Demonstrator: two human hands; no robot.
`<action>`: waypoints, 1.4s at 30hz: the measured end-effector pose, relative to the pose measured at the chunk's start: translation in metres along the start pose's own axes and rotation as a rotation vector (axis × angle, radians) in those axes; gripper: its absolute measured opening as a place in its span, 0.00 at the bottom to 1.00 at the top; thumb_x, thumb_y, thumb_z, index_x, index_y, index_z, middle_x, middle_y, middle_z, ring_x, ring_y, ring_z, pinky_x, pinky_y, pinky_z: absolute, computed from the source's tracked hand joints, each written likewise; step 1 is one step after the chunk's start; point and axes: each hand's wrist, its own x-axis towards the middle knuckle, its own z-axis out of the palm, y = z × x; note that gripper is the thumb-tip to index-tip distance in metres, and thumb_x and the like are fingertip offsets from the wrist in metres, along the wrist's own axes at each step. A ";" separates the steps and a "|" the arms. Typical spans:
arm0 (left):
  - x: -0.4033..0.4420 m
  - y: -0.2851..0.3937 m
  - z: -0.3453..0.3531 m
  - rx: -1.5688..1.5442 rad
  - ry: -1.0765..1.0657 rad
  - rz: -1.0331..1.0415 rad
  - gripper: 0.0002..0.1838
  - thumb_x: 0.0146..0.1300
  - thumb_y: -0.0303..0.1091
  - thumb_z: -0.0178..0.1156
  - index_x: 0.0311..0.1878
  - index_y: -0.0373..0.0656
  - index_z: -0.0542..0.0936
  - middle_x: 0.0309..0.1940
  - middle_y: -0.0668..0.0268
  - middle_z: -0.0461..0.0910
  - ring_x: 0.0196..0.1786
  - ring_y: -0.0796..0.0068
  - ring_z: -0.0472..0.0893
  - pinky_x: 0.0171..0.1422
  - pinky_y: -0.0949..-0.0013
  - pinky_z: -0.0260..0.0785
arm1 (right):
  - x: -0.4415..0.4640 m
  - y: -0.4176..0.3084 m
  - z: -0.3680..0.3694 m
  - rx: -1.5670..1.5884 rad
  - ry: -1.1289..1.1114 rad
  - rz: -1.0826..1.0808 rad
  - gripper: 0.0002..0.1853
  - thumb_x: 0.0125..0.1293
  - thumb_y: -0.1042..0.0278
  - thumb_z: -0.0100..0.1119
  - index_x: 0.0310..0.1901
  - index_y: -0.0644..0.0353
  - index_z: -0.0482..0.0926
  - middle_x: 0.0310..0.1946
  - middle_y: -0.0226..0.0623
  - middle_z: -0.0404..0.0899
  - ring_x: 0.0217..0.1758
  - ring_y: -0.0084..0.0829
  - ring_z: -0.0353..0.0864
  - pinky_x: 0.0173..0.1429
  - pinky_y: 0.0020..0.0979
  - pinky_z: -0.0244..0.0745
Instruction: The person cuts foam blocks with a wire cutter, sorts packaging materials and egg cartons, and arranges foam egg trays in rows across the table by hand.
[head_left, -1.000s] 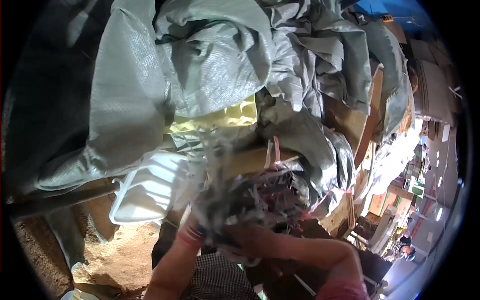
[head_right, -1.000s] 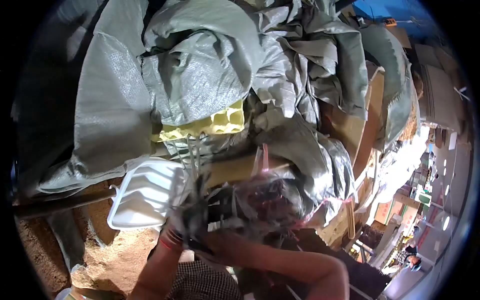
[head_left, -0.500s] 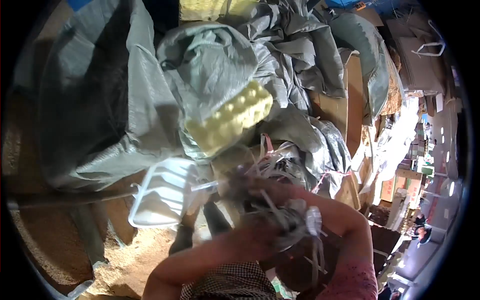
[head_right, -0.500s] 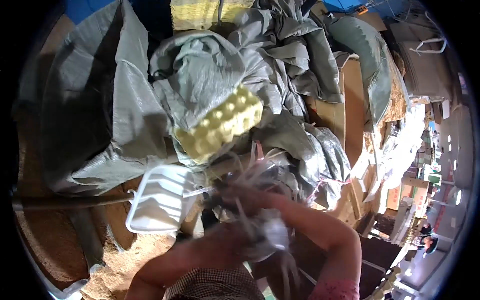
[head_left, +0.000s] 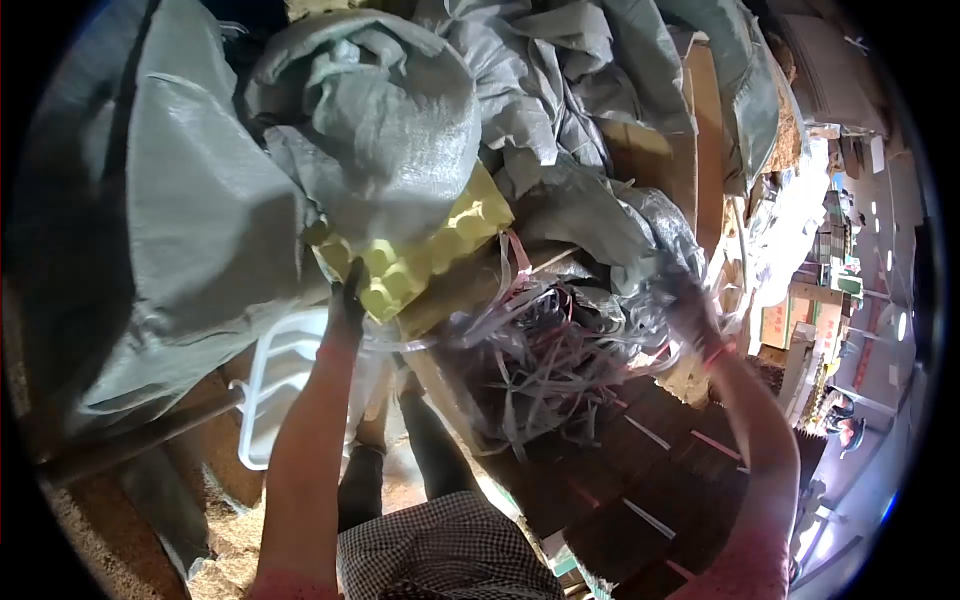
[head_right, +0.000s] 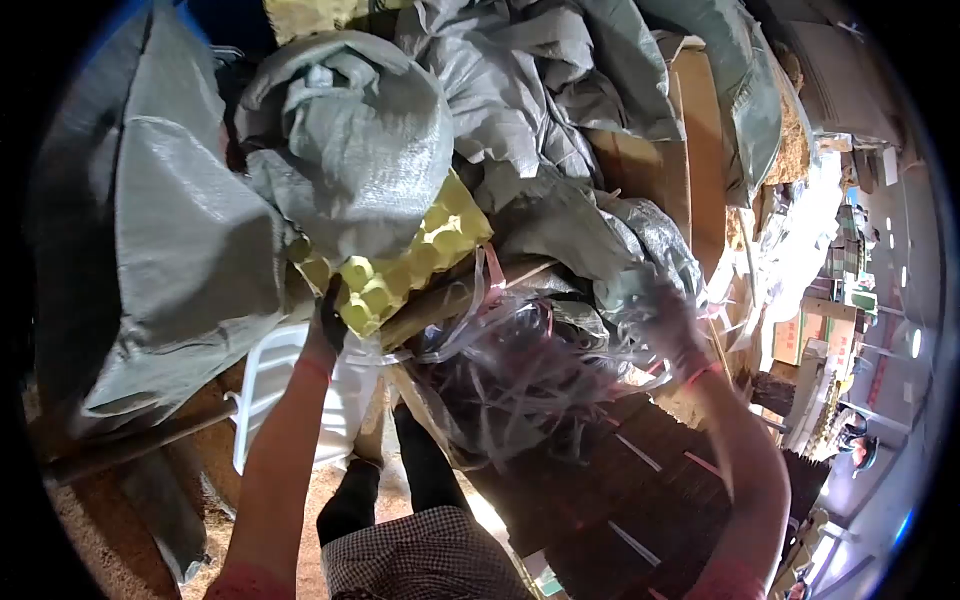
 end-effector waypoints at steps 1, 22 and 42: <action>0.013 -0.007 -0.003 -0.222 -0.026 -0.020 0.32 0.71 0.52 0.53 0.68 0.37 0.67 0.62 0.61 0.73 0.63 0.67 0.73 0.67 0.64 0.65 | -0.015 -0.048 0.036 -0.232 -0.197 -0.268 0.21 0.60 0.51 0.63 0.50 0.55 0.77 0.43 0.42 0.76 0.49 0.41 0.76 0.51 0.42 0.74; 0.033 0.081 0.033 -0.103 0.027 0.083 0.17 0.65 0.31 0.50 0.54 0.36 0.77 0.50 0.59 0.80 0.54 0.64 0.79 0.63 0.62 0.70 | 0.031 0.247 0.238 -0.673 -0.244 0.563 0.24 0.66 0.54 0.54 0.59 0.57 0.74 0.56 0.52 0.73 0.65 0.53 0.70 0.62 0.54 0.70; -0.320 0.234 0.142 -0.039 -0.403 -0.008 0.23 0.64 0.41 0.54 0.62 0.44 0.73 0.58 0.63 0.77 0.61 0.61 0.76 0.66 0.55 0.69 | -0.172 -0.112 0.275 -0.536 -0.342 0.155 0.26 0.64 0.46 0.54 0.59 0.53 0.77 0.58 0.46 0.77 0.62 0.44 0.76 0.63 0.49 0.67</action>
